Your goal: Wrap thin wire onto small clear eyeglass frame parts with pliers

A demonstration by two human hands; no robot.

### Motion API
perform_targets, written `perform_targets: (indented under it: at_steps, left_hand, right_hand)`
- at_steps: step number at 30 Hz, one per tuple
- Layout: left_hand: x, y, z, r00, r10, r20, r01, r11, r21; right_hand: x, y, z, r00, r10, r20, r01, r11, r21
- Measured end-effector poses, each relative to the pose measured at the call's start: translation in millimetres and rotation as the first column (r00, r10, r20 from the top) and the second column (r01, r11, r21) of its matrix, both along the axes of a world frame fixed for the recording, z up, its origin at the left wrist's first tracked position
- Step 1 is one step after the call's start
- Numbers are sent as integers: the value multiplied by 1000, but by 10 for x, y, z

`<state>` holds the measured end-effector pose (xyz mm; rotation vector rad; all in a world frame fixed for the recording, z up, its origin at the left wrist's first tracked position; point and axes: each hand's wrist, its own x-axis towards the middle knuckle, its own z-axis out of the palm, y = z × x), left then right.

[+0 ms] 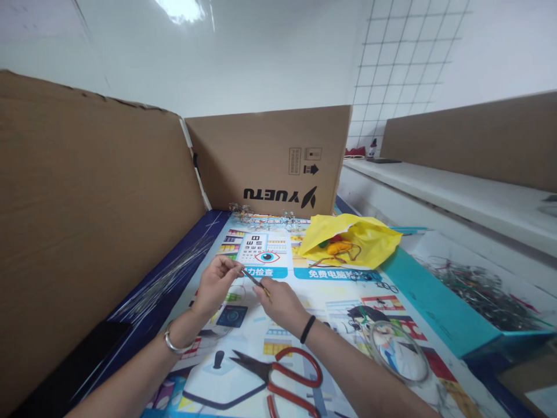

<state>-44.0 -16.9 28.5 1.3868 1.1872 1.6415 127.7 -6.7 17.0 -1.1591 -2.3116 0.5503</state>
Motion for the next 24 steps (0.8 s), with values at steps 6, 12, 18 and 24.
perform_targets:
  at_steps: [6, 12, 18, 24]
  left_hand:
    - [-38, -27, 5, 975, 61, -214, -47, 996, 73]
    - [-81, -46, 43, 933, 87, -349, -46, 991, 122]
    - [-123, -8, 67, 920, 14, -391, 12, 998, 63]
    - [-223, 88, 31, 890, -18, -455, -13, 998, -64]
  right_hand:
    - [11, 0, 51, 987, -30, 156, 20, 998, 67]
    - [47, -5, 126, 958, -47, 284, 10, 991, 131]
    - [68, 9, 148, 938, -49, 344, 4, 992, 128]
    - [107, 100, 89, 958, -31, 286, 16, 998, 54]
